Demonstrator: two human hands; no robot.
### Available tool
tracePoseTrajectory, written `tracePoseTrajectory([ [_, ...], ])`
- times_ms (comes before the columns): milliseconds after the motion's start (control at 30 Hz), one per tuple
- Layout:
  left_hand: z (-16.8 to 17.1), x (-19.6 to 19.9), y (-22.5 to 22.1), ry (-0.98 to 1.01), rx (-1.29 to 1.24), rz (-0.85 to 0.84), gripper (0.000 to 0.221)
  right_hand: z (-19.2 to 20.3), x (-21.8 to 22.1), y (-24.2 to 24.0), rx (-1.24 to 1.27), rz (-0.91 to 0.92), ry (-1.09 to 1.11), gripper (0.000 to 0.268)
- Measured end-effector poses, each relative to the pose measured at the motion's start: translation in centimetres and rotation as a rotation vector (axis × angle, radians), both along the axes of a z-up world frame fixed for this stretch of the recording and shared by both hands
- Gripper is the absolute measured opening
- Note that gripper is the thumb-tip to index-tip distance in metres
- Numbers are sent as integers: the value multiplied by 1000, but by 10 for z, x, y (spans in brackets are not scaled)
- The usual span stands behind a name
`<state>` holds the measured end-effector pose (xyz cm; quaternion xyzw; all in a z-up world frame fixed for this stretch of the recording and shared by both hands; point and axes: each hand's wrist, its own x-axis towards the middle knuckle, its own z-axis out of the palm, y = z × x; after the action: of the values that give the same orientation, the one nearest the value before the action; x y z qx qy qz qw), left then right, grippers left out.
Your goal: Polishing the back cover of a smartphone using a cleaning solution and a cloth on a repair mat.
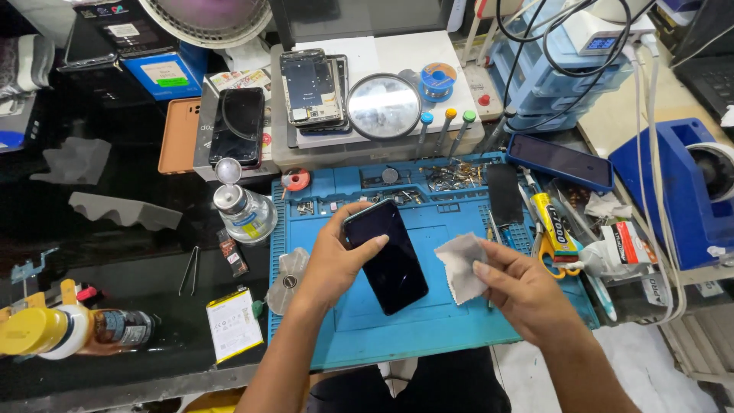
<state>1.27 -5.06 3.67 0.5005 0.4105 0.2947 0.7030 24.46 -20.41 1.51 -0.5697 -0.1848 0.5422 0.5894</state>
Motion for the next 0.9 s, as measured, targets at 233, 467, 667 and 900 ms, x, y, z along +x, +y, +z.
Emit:
tracePoseTrajectory([
  [233, 15, 3, -12, 43, 109, 49, 30, 135, -34, 78, 136, 132, -870, 33],
  [467, -103, 25, 30, -147, 67, 200, 33, 128, -150, 208, 544, 575, -1278, 28],
  [667, -105, 19, 37, -167, 32, 196, 32, 12, -224, 256, 939, 258, -1979, 20],
  [900, -113, 35, 35, -289, -82, 140, 33, 13, -236, 227, 889, 343, -2088, 33],
])
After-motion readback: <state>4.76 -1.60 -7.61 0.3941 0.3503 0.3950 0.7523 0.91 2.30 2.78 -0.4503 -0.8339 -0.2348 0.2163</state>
